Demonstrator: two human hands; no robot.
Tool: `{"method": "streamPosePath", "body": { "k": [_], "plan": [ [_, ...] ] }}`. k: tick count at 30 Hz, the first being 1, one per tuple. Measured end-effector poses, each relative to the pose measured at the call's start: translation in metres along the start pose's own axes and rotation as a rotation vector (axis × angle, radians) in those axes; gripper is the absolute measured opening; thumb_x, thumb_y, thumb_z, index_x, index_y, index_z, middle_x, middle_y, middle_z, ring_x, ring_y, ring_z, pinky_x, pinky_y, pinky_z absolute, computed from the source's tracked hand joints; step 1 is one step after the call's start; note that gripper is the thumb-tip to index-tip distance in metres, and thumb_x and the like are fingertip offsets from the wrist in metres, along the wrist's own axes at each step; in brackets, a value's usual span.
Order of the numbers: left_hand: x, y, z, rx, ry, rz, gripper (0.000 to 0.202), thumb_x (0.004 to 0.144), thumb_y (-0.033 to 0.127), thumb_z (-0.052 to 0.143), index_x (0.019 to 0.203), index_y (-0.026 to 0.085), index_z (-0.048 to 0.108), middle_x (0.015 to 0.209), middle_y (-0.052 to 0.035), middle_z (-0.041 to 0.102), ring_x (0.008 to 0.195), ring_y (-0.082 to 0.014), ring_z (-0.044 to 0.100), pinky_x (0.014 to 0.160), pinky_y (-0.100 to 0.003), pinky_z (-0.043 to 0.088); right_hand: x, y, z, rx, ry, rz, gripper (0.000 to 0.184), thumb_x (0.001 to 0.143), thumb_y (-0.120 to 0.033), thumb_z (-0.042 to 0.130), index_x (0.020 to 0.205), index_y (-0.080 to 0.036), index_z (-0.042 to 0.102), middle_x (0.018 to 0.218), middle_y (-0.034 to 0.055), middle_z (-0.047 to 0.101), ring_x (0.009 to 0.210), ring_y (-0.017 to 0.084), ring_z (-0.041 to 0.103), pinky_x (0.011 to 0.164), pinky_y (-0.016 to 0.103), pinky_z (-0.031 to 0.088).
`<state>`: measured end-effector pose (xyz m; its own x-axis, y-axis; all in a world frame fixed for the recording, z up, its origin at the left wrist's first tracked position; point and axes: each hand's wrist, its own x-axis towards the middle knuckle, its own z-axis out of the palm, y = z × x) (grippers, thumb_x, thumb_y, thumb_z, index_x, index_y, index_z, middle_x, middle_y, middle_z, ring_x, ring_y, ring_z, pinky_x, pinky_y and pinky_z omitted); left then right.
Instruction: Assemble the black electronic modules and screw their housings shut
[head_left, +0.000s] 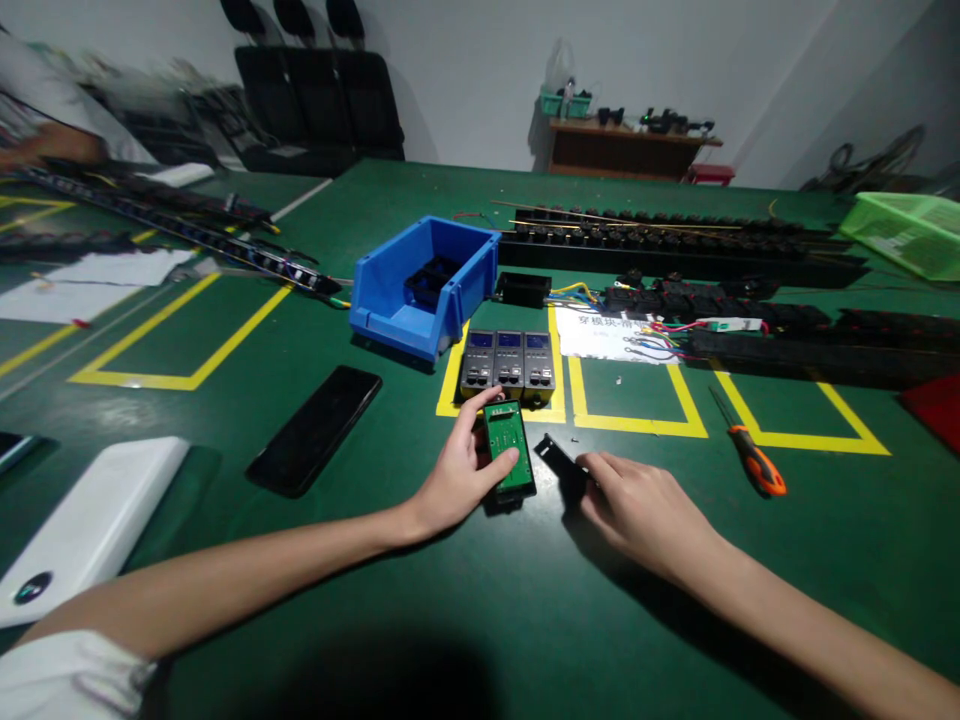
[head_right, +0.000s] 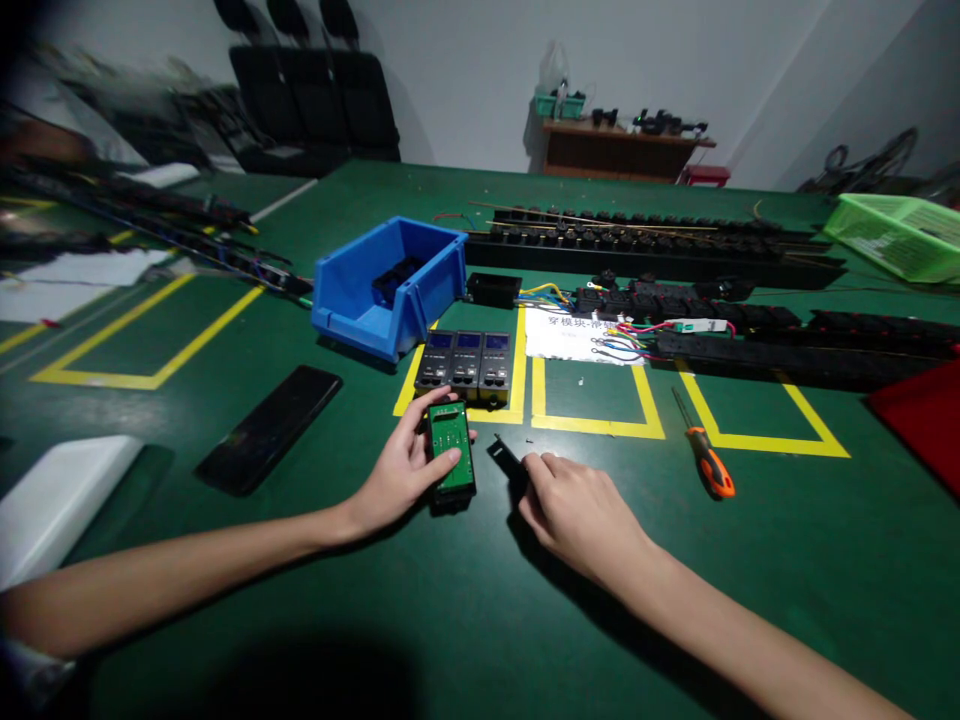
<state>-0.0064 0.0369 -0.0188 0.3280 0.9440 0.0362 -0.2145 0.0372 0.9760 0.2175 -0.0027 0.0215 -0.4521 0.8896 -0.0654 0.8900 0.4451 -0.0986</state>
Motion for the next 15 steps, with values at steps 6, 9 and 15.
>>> {"method": "streamPosePath", "body": {
  "k": [6, 9, 15],
  "plan": [
    [0.0, 0.0, -0.001, -0.004, -0.02, 0.0, 0.071, 0.082, 0.024, 0.066, 0.142, 0.029, 0.027, 0.134, -0.0107, 0.047, 0.109, -0.0205, 0.06, 0.088, -0.034, 0.056, 0.005, 0.008, 0.006, 0.349, 0.029, 0.046, 0.021, 0.085, -0.018, 0.049, 0.106, -0.017, 0.054, 0.083, 0.0058, 0.069, 0.067, 0.019, 0.064, 0.06, 0.029, 0.043],
    [0.0, 0.0, -0.002, 0.012, -0.044, -0.006, 0.069, 0.084, 0.024, 0.063, 0.142, 0.028, 0.025, 0.128, -0.0102, 0.051, 0.108, -0.02, 0.06, 0.093, -0.037, 0.054, 0.006, 0.011, 0.003, 0.528, 0.136, 0.082, 0.017, 0.088, -0.021, 0.048, 0.103, -0.018, 0.056, 0.085, 0.0049, 0.067, 0.071, 0.019, 0.063, 0.064, 0.03, 0.045],
    [0.0, 0.001, -0.004, 0.189, -0.063, 0.02, 0.062, 0.082, 0.024, 0.065, 0.136, 0.026, 0.035, 0.132, -0.0105, 0.044, 0.115, -0.0212, 0.056, 0.099, -0.038, 0.05, 0.01, 0.016, 0.002, 1.094, 0.266, 0.233, 0.02, 0.093, -0.033, 0.05, 0.105, -0.021, 0.059, 0.09, 0.0031, 0.063, 0.071, 0.015, 0.06, 0.062, 0.028, 0.05]
  ]
}}
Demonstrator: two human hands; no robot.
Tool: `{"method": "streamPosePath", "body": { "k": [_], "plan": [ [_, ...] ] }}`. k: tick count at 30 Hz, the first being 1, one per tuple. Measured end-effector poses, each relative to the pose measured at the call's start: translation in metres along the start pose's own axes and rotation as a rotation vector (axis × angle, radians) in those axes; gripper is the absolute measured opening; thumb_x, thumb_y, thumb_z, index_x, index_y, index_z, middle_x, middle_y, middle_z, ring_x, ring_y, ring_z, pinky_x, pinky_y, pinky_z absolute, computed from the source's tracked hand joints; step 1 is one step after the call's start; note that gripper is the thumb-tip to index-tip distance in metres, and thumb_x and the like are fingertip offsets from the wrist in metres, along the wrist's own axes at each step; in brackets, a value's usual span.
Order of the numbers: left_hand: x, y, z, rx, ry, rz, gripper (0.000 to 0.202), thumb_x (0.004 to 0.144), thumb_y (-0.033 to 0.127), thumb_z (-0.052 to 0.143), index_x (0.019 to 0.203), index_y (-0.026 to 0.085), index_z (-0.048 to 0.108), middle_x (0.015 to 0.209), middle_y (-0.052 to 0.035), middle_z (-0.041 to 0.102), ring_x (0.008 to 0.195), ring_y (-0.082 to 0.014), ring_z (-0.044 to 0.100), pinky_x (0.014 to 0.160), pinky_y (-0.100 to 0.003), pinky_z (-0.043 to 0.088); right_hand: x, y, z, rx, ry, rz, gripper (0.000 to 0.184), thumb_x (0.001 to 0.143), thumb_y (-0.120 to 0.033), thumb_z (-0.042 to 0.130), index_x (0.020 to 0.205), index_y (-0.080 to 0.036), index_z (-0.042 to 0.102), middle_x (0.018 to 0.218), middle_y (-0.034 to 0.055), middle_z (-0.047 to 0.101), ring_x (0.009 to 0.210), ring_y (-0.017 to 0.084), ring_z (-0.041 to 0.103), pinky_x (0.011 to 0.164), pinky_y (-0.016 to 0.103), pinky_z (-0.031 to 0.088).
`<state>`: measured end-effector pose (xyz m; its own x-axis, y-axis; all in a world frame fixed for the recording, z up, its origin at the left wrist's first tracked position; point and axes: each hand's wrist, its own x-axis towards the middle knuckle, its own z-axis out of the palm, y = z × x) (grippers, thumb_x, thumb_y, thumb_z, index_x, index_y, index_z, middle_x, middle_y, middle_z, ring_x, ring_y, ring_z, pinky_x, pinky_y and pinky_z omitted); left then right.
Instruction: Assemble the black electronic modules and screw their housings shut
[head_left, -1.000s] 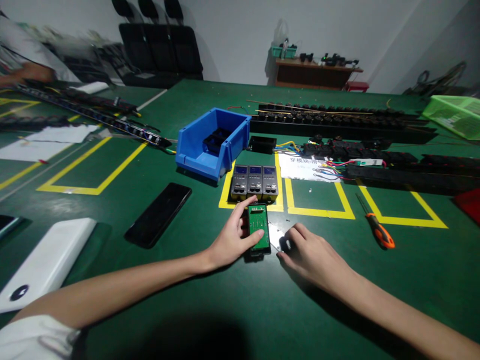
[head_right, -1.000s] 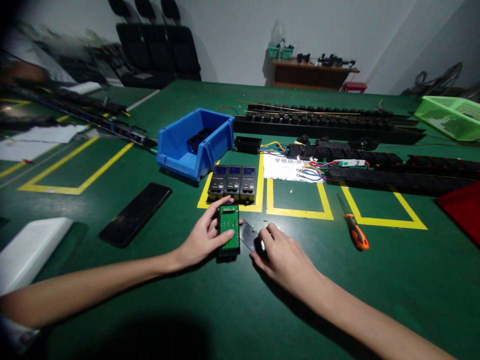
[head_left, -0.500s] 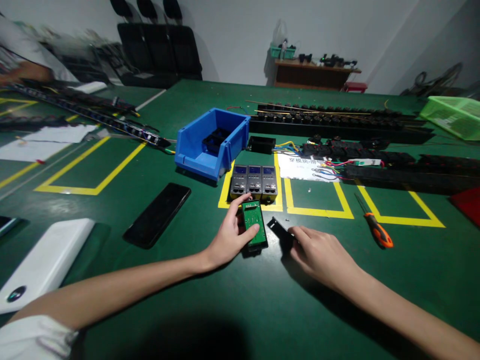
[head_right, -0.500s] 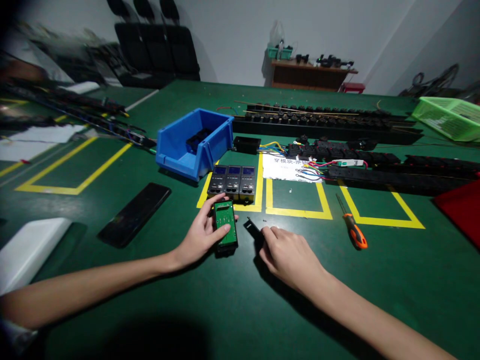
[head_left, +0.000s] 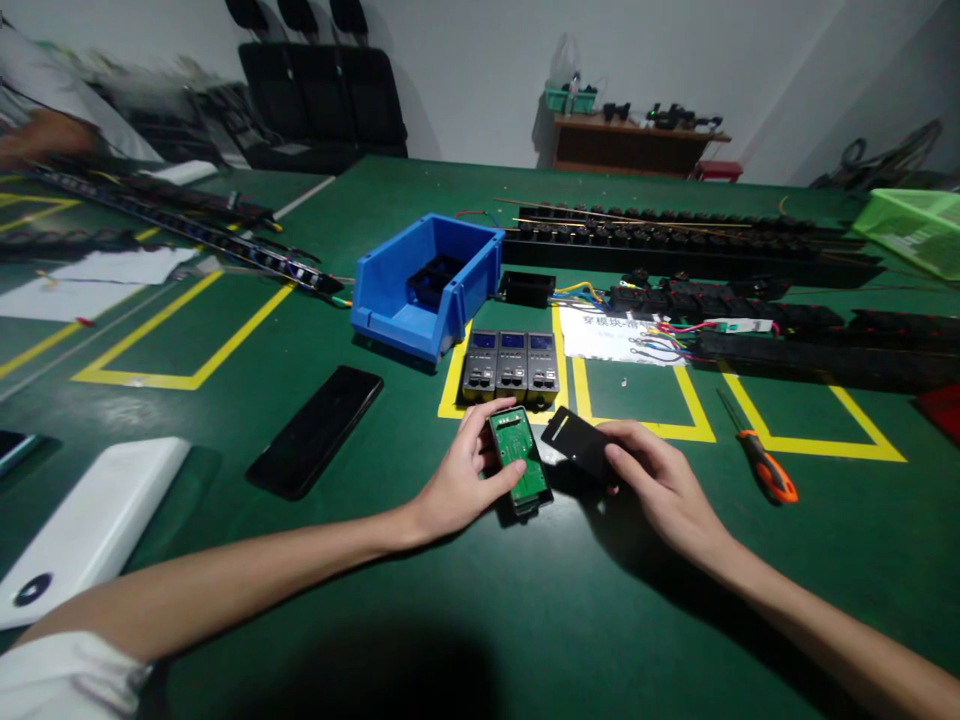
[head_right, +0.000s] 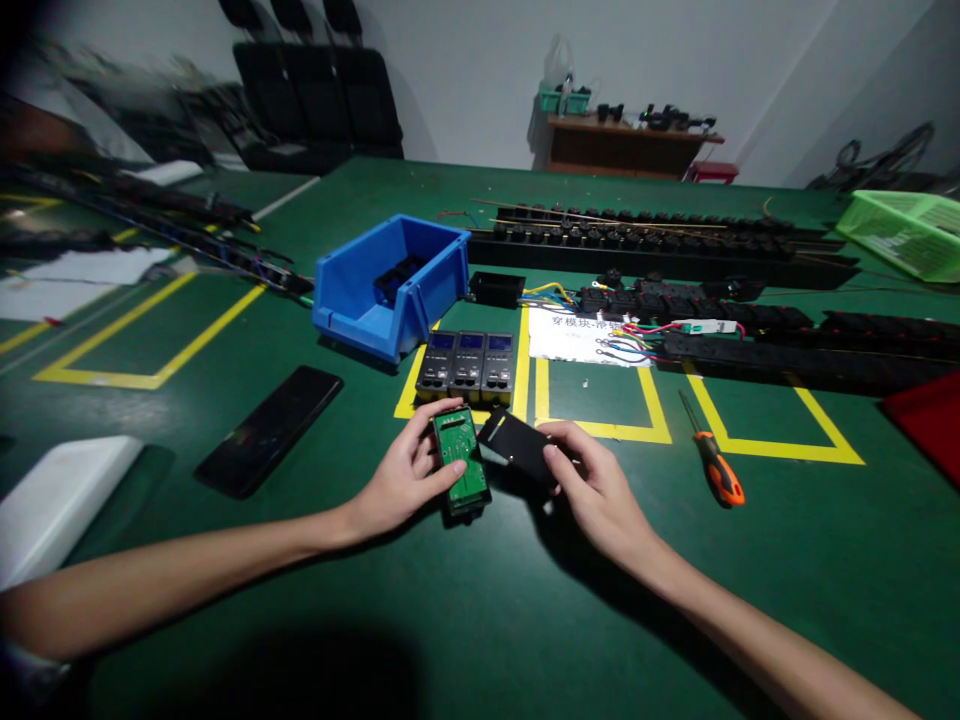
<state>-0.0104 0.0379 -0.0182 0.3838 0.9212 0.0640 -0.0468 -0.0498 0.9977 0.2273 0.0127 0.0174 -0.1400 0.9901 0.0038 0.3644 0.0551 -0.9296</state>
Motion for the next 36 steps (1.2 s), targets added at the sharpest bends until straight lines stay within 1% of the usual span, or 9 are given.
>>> {"method": "streamPosePath", "body": {
  "k": [4, 7, 13, 16, 20, 23, 26, 30, 36],
  "plan": [
    [0.001, 0.003, -0.003, 0.189, 0.004, 0.063, 0.059, 0.077, 0.027, 0.07, 0.131, 0.026, 0.044, 0.13, -0.0095, 0.041, 0.121, -0.0248, 0.05, 0.097, -0.038, 0.051, 0.002, 0.002, 0.004, 0.405, 0.019, 0.148, 0.024, 0.09, -0.036, 0.057, 0.112, -0.026, 0.058, 0.085, 0.0006, 0.062, 0.066, 0.014, 0.063, 0.054, 0.025, 0.052],
    [0.003, 0.004, -0.006, 0.225, -0.028, 0.033, 0.052, 0.081, 0.03, 0.066, 0.129, 0.025, 0.047, 0.13, -0.0102, 0.045, 0.121, -0.0263, 0.05, 0.093, -0.039, 0.052, 0.001, 0.003, 0.006, 0.523, 0.044, 0.193, 0.029, 0.088, -0.033, 0.061, 0.116, -0.027, 0.058, 0.081, -0.0011, 0.06, 0.063, 0.011, 0.062, 0.051, 0.021, 0.049],
    [0.007, 0.002, -0.018, 0.067, -0.222, 0.02, 0.056, 0.089, 0.022, 0.049, 0.142, 0.022, 0.034, 0.144, -0.0125, 0.043, 0.132, -0.0292, 0.044, 0.105, -0.045, 0.043, -0.002, 0.009, 0.005, 0.532, 0.113, 0.196, 0.025, 0.082, -0.031, 0.069, 0.105, -0.024, 0.062, 0.075, -0.0021, 0.06, 0.06, 0.009, 0.057, 0.054, 0.02, 0.046],
    [0.012, 0.004, -0.025, 0.191, -0.314, 0.07, 0.065, 0.085, 0.016, 0.052, 0.146, 0.023, 0.029, 0.148, -0.0113, 0.039, 0.136, -0.0286, 0.039, 0.11, -0.046, 0.038, -0.003, 0.014, 0.004, 0.439, 0.146, 0.166, 0.032, 0.079, -0.03, 0.072, 0.108, -0.025, 0.061, 0.073, -0.0026, 0.06, 0.06, 0.01, 0.055, 0.055, 0.022, 0.044],
    [0.019, 0.01, -0.032, 0.417, -0.435, 0.26, 0.07, 0.078, 0.014, 0.06, 0.143, 0.022, 0.035, 0.146, -0.0116, 0.042, 0.136, -0.028, 0.037, 0.115, -0.047, 0.028, -0.002, 0.017, 0.004, 0.359, 0.177, 0.128, 0.04, 0.073, -0.029, 0.077, 0.108, -0.027, 0.059, 0.079, -0.0028, 0.058, 0.061, 0.011, 0.052, 0.054, 0.022, 0.042],
    [0.021, 0.013, -0.032, 0.453, -0.458, 0.285, 0.067, 0.077, 0.021, 0.066, 0.139, 0.022, 0.041, 0.137, -0.0135, 0.048, 0.129, -0.0283, 0.044, 0.106, -0.045, 0.04, -0.002, 0.016, 0.005, 0.302, 0.196, 0.066, 0.037, 0.07, -0.03, 0.079, 0.1, -0.025, 0.06, 0.089, -0.0004, 0.058, 0.068, 0.013, 0.053, 0.057, 0.024, 0.044],
    [0.02, 0.012, -0.031, 0.451, -0.436, 0.266, 0.057, 0.077, 0.027, 0.069, 0.13, 0.021, 0.049, 0.126, -0.0137, 0.054, 0.117, -0.0263, 0.053, 0.093, -0.04, 0.05, -0.004, 0.016, 0.005, 0.209, 0.203, -0.026, 0.029, 0.072, -0.031, 0.077, 0.095, -0.023, 0.06, 0.087, 0.0008, 0.058, 0.073, 0.016, 0.055, 0.061, 0.026, 0.045],
    [0.021, 0.009, -0.03, 0.493, -0.386, 0.307, 0.048, 0.073, 0.032, 0.074, 0.117, 0.02, 0.057, 0.112, -0.0109, 0.06, 0.107, -0.0252, 0.056, 0.091, -0.04, 0.048, -0.01, 0.021, 0.003, 0.089, 0.199, -0.216, 0.021, 0.08, -0.031, 0.069, 0.096, -0.023, 0.058, 0.088, 0.0032, 0.058, 0.078, 0.018, 0.057, 0.065, 0.028, 0.047],
    [0.019, 0.011, -0.029, 0.546, -0.396, 0.295, 0.053, 0.07, 0.034, 0.077, 0.115, 0.019, 0.054, 0.11, -0.0093, 0.059, 0.104, -0.0238, 0.057, 0.091, -0.039, 0.048, -0.013, 0.03, 0.004, 0.02, 0.054, -0.57, 0.032, 0.078, -0.022, 0.069, 0.106, -0.024, 0.052, 0.094, 0.0066, 0.061, 0.09, 0.023, 0.06, 0.077, 0.039, 0.049]
  ]
}}
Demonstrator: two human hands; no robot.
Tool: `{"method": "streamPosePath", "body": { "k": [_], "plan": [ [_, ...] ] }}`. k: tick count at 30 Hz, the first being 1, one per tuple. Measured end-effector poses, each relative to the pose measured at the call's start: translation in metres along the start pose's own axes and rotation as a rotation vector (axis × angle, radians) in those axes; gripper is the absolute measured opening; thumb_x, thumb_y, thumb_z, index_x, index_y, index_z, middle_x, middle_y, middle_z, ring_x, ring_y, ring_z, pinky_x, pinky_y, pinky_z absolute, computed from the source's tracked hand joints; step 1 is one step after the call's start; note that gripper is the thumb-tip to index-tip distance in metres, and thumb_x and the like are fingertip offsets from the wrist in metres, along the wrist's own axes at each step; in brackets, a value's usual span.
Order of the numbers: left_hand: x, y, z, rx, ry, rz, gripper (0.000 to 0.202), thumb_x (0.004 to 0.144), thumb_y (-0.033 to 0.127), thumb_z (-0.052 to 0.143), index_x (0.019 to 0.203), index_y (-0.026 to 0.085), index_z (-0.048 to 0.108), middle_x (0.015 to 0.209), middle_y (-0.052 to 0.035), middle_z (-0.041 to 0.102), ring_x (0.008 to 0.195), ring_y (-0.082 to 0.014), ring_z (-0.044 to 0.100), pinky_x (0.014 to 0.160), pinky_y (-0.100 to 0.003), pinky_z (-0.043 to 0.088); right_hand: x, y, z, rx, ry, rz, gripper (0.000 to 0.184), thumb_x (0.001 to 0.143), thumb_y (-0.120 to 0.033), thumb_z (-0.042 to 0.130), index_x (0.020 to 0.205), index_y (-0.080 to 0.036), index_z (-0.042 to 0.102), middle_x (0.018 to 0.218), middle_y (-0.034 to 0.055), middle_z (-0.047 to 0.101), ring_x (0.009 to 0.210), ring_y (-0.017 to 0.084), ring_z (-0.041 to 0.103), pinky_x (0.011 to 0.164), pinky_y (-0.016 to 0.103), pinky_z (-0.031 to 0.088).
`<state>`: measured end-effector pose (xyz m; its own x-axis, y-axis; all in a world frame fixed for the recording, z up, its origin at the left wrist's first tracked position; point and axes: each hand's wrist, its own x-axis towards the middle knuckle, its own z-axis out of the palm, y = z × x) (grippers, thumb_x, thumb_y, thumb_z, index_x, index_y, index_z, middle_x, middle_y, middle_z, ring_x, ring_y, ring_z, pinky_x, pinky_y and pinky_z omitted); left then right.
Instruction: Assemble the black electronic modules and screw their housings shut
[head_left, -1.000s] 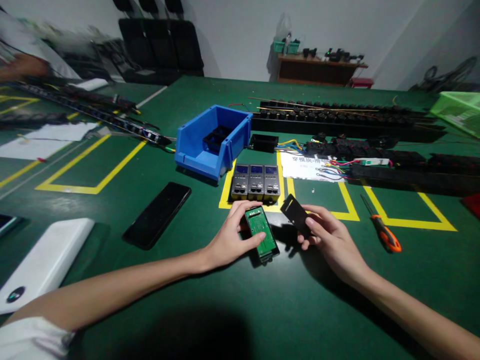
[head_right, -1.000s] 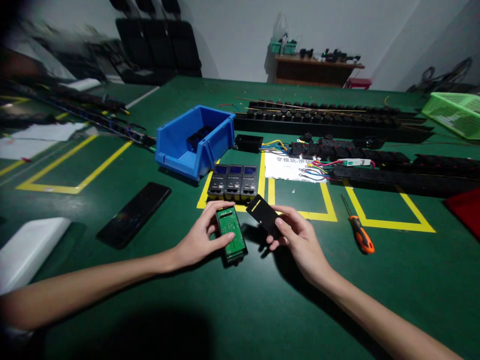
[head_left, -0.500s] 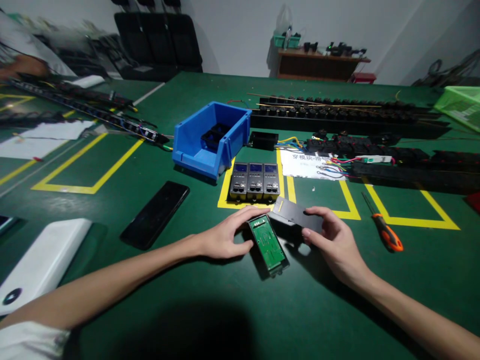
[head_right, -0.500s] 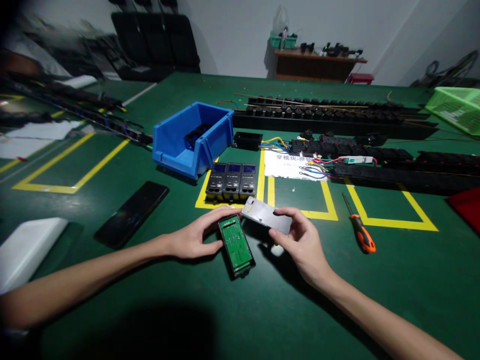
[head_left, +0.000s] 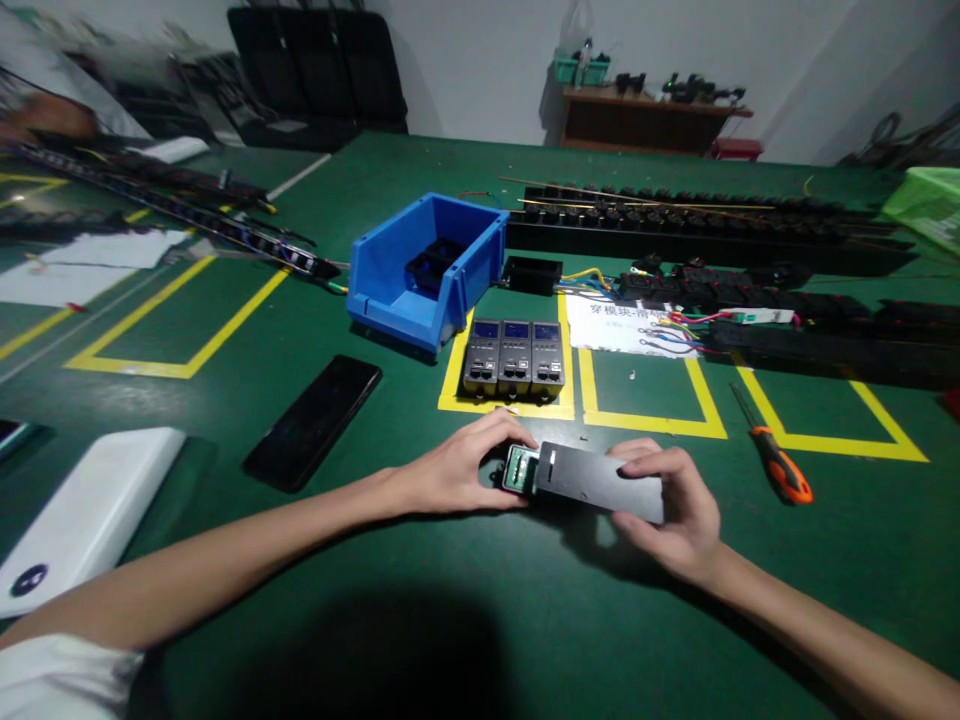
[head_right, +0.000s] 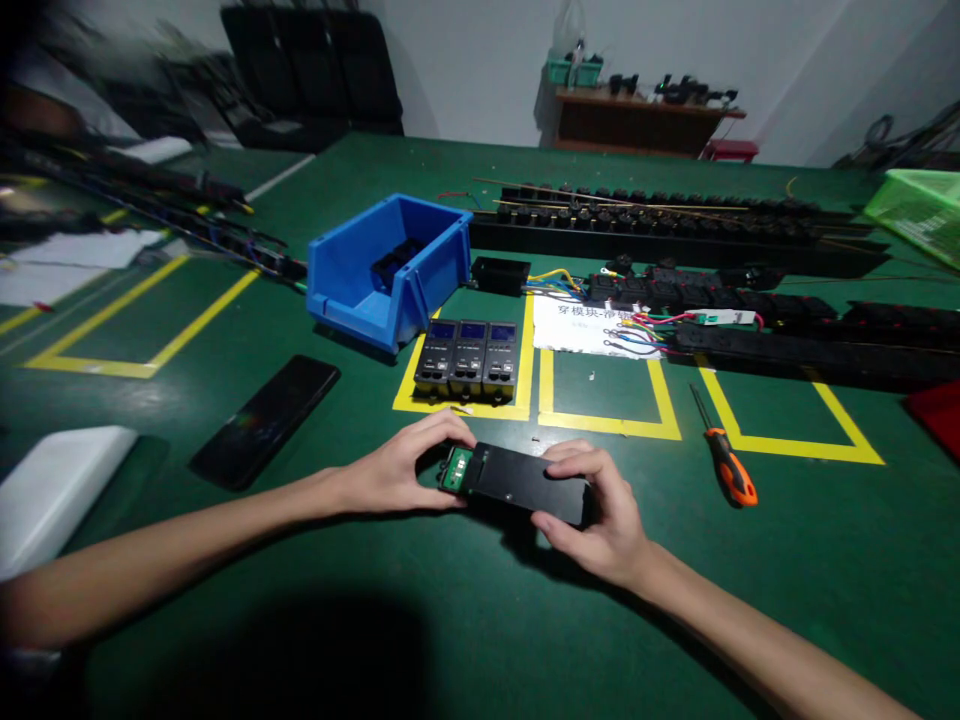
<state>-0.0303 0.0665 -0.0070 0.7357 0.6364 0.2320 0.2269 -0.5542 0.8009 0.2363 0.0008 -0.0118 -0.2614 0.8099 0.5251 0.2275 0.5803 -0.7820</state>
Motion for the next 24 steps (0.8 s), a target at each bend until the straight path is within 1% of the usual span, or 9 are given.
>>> {"method": "streamPosePath", "body": {
  "k": [4, 5, 7, 10, 12, 14, 20, 24],
  "plan": [
    [-0.004, 0.004, 0.002, -0.007, 0.05, 0.05, 0.07, 0.065, 0.041, 0.08, 0.125, 0.02, 0.05, 0.118, -0.012, 0.057, 0.112, -0.0266, 0.054, 0.097, -0.043, 0.045, -0.001, 0.003, 0.001, -0.046, -0.105, -0.083, 0.042, 0.076, -0.02, 0.073, 0.111, -0.024, 0.051, 0.108, 0.0103, 0.062, 0.104, 0.027, 0.058, 0.083, 0.045, 0.05],
    [-0.004, 0.004, 0.003, -0.007, 0.061, 0.074, 0.069, 0.066, 0.04, 0.08, 0.126, 0.02, 0.05, 0.118, -0.0122, 0.057, 0.112, -0.0265, 0.054, 0.097, -0.043, 0.045, -0.001, 0.003, 0.001, -0.061, -0.143, -0.099, 0.044, 0.076, -0.02, 0.073, 0.113, -0.025, 0.05, 0.11, 0.0106, 0.063, 0.107, 0.028, 0.057, 0.085, 0.047, 0.05],
    [-0.006, 0.004, 0.003, -0.009, 0.061, 0.13, 0.061, 0.069, 0.037, 0.078, 0.123, 0.019, 0.054, 0.113, -0.0117, 0.06, 0.109, -0.025, 0.056, 0.095, -0.041, 0.046, 0.0, 0.003, 0.0, -0.088, -0.223, -0.122, 0.047, 0.077, -0.019, 0.072, 0.116, -0.026, 0.047, 0.114, 0.0103, 0.065, 0.113, 0.028, 0.054, 0.089, 0.05, 0.048],
    [-0.006, 0.004, 0.003, -0.015, 0.055, 0.193, 0.05, 0.071, 0.034, 0.077, 0.115, 0.018, 0.059, 0.105, -0.0112, 0.062, 0.102, -0.0236, 0.058, 0.091, -0.04, 0.048, 0.0, 0.004, 0.0, -0.113, -0.285, -0.109, 0.047, 0.08, -0.019, 0.07, 0.119, -0.028, 0.044, 0.122, 0.0097, 0.064, 0.119, 0.028, 0.052, 0.094, 0.053, 0.046],
    [-0.006, 0.004, 0.003, -0.013, 0.073, 0.196, 0.05, 0.071, 0.034, 0.077, 0.115, 0.017, 0.059, 0.104, -0.0115, 0.063, 0.101, -0.0236, 0.058, 0.09, -0.04, 0.048, 0.002, 0.003, 0.001, -0.132, -0.289, -0.095, 0.047, 0.081, -0.02, 0.069, 0.119, -0.027, 0.044, 0.125, 0.0103, 0.063, 0.121, 0.028, 0.05, 0.096, 0.053, 0.045],
    [-0.006, 0.003, 0.003, 0.003, 0.094, 0.183, 0.051, 0.072, 0.034, 0.077, 0.117, 0.018, 0.059, 0.105, -0.0115, 0.062, 0.101, -0.0235, 0.058, 0.09, -0.04, 0.048, 0.004, 0.002, 0.001, -0.15, -0.272, -0.093, 0.046, 0.08, -0.02, 0.07, 0.119, -0.026, 0.046, 0.124, 0.0112, 0.063, 0.119, 0.028, 0.052, 0.095, 0.052, 0.045],
    [-0.012, 0.004, 0.004, 0.125, 0.172, 0.104, 0.051, 0.073, 0.036, 0.074, 0.12, 0.021, 0.06, 0.11, -0.0103, 0.061, 0.104, -0.0237, 0.058, 0.093, -0.041, 0.049, 0.012, -0.005, 0.001, -0.287, -0.183, -0.092, 0.034, 0.078, -0.02, 0.071, 0.11, -0.022, 0.059, 0.107, 0.0113, 0.066, 0.1, 0.027, 0.062, 0.084, 0.045, 0.05],
    [-0.018, 0.007, 0.006, 0.213, 0.182, 0.076, 0.052, 0.075, 0.037, 0.073, 0.122, 0.02, 0.059, 0.112, -0.0108, 0.06, 0.106, -0.0234, 0.058, 0.094, -0.04, 0.049, 0.012, -0.006, -0.006, -0.334, -0.203, -0.123, 0.039, 0.077, -0.02, 0.073, 0.113, -0.021, 0.06, 0.107, 0.0117, 0.065, 0.099, 0.026, 0.061, 0.082, 0.043, 0.05]
  ]
}}
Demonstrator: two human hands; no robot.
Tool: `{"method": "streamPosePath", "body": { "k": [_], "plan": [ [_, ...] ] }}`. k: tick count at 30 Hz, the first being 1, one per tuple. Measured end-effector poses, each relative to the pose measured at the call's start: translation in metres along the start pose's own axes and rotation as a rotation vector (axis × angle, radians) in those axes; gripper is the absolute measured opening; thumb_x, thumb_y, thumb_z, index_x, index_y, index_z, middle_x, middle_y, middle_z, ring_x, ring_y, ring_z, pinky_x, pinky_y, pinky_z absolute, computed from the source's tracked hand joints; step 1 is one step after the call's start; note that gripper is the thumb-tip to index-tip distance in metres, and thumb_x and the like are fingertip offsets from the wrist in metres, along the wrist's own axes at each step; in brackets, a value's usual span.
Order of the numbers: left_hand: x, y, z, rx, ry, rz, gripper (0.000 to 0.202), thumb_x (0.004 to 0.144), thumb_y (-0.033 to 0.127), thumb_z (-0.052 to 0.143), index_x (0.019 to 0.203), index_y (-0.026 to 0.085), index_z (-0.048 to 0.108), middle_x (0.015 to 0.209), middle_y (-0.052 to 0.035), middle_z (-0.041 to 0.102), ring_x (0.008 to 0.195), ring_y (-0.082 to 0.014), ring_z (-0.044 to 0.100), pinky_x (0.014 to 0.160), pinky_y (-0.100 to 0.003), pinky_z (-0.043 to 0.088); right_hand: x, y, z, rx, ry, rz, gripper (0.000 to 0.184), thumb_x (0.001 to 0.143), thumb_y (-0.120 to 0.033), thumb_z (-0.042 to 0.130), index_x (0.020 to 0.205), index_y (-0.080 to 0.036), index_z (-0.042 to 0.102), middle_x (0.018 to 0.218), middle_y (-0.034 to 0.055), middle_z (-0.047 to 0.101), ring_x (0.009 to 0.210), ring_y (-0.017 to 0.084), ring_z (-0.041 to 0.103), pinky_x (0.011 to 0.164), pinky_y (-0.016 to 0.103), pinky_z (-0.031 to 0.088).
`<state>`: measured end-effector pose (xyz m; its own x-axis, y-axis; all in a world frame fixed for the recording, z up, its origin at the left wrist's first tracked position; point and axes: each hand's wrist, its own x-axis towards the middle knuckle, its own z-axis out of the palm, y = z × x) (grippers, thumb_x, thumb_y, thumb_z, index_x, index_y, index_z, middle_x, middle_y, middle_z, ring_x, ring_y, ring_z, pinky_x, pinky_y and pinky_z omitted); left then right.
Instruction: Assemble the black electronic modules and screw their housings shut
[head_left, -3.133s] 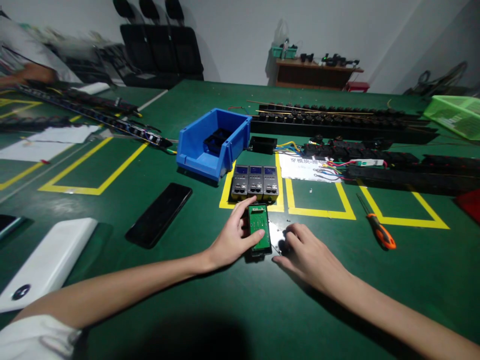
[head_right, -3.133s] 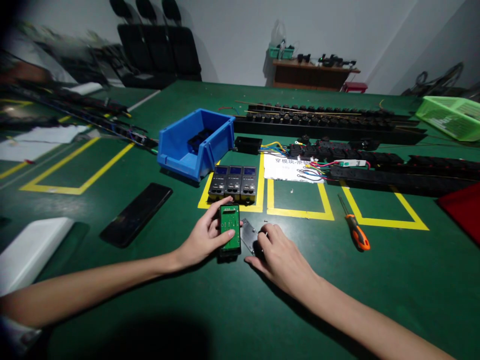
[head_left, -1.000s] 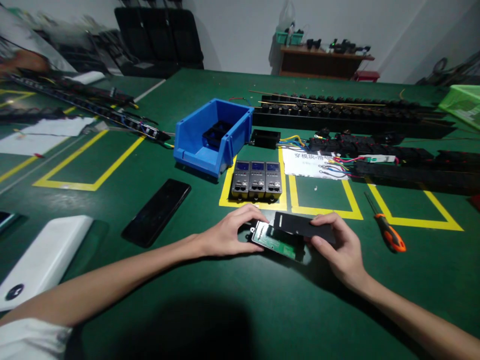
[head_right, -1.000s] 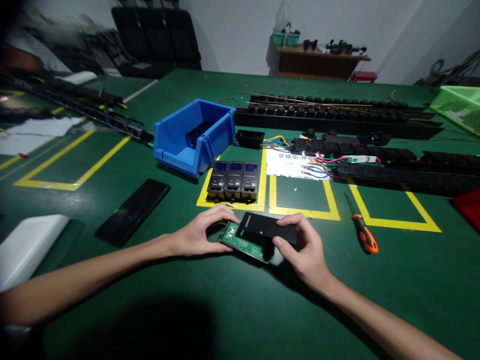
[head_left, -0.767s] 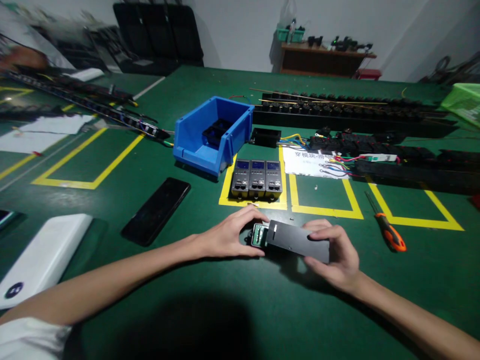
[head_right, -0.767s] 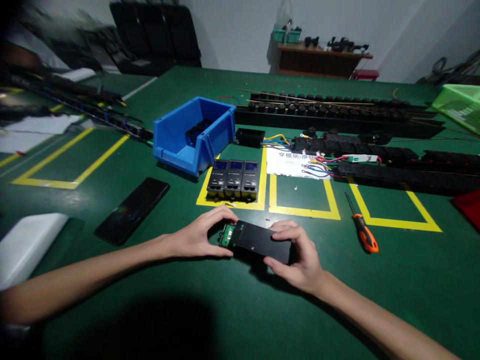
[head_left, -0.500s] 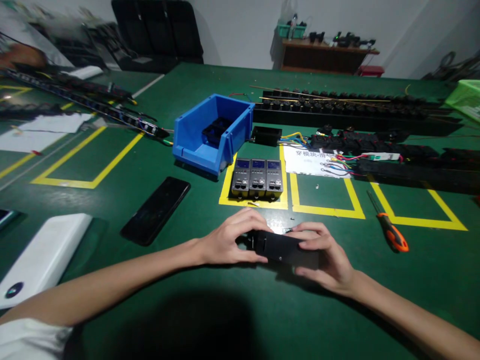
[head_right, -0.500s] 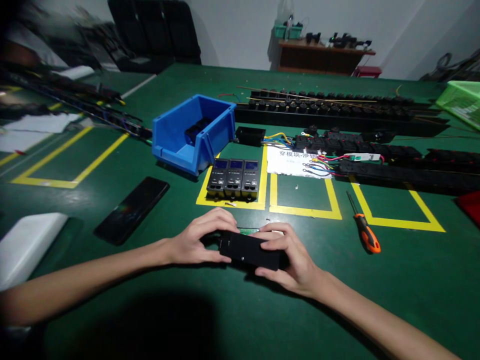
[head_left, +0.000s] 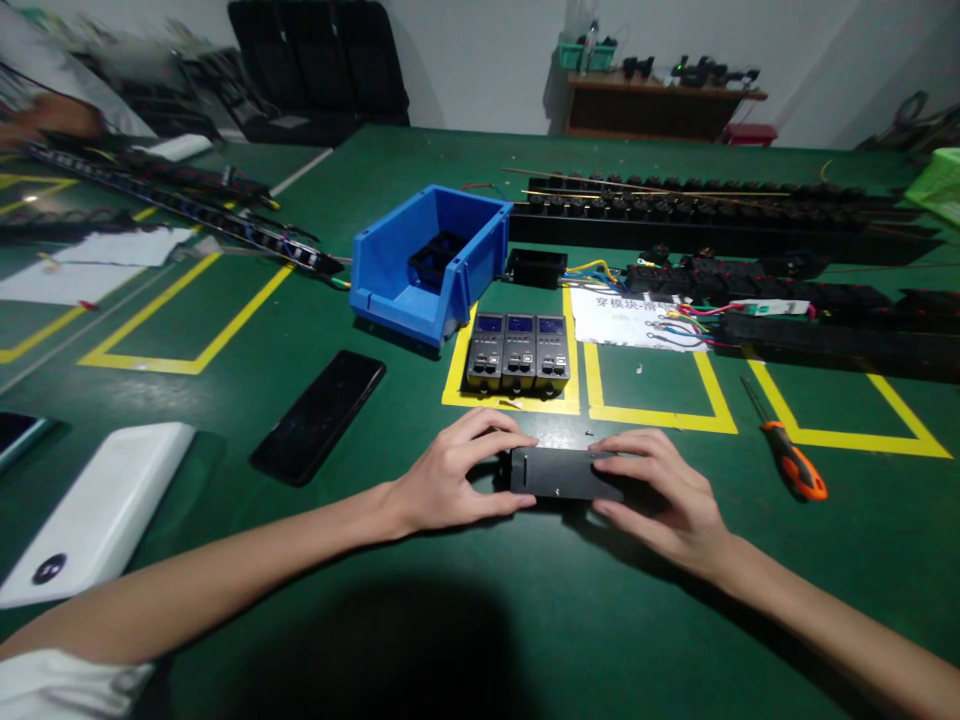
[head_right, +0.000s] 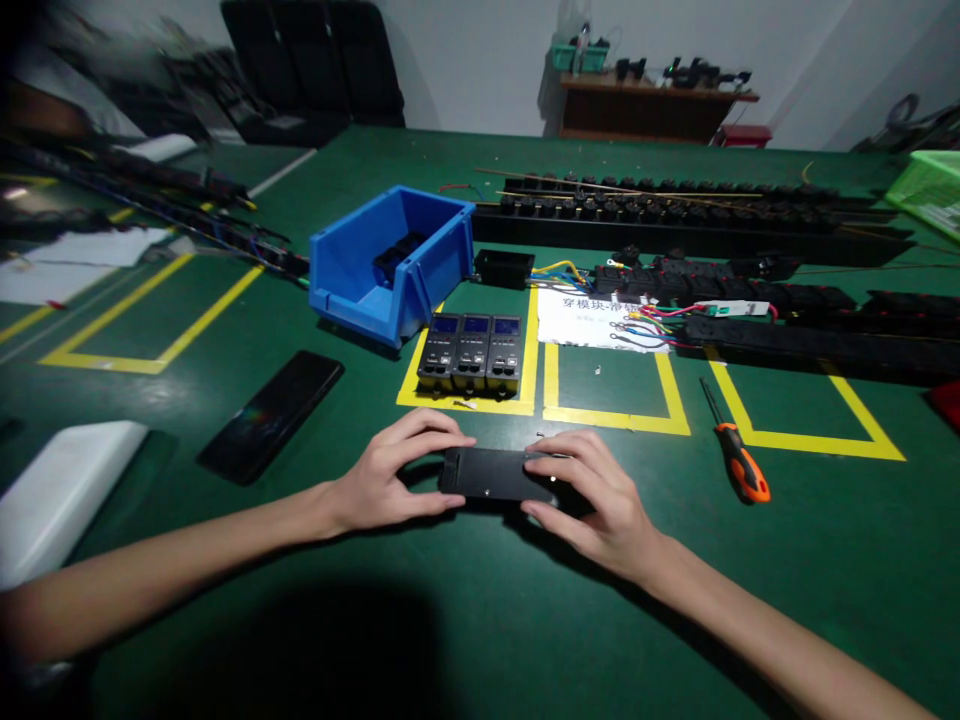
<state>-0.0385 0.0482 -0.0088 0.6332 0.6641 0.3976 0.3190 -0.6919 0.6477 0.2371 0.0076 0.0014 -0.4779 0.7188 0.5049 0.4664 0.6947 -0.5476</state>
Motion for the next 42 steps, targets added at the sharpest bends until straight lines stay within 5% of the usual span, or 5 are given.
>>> {"method": "streamPosePath", "body": {
  "k": [15, 38, 42],
  "plan": [
    [-0.0013, 0.0022, 0.0002, 0.006, -0.095, -0.048, 0.055, 0.078, 0.036, 0.068, 0.128, 0.02, 0.054, 0.117, -0.0116, 0.059, 0.109, -0.0236, 0.058, 0.094, -0.039, 0.05, -0.0061, 0.0046, -0.0015, 0.003, -0.029, 0.079, 0.031, 0.08, -0.019, 0.068, 0.111, -0.022, 0.063, 0.113, 0.0121, 0.063, 0.106, 0.028, 0.06, 0.086, 0.044, 0.052],
    [-0.0022, -0.0032, 0.0011, -0.081, -0.039, -0.042, 0.051, 0.077, 0.033, 0.073, 0.123, 0.019, 0.056, 0.115, -0.0114, 0.061, 0.11, -0.0235, 0.056, 0.092, -0.04, 0.051, -0.004, 0.0031, 0.0037, 0.075, -0.021, 0.133, 0.029, 0.079, -0.017, 0.069, 0.108, -0.019, 0.063, 0.109, 0.0113, 0.058, 0.103, 0.025, 0.057, 0.085, 0.041, 0.05],
    [-0.0018, -0.0027, 0.0018, -0.122, -0.056, -0.067, 0.05, 0.077, 0.031, 0.072, 0.122, 0.017, 0.055, 0.116, -0.012, 0.059, 0.101, -0.021, 0.059, 0.075, -0.03, 0.055, -0.0044, 0.0037, 0.0038, 0.089, -0.022, 0.117, 0.029, 0.079, -0.015, 0.07, 0.107, -0.018, 0.063, 0.11, 0.0115, 0.058, 0.104, 0.024, 0.057, 0.087, 0.039, 0.049]
  ]
}}
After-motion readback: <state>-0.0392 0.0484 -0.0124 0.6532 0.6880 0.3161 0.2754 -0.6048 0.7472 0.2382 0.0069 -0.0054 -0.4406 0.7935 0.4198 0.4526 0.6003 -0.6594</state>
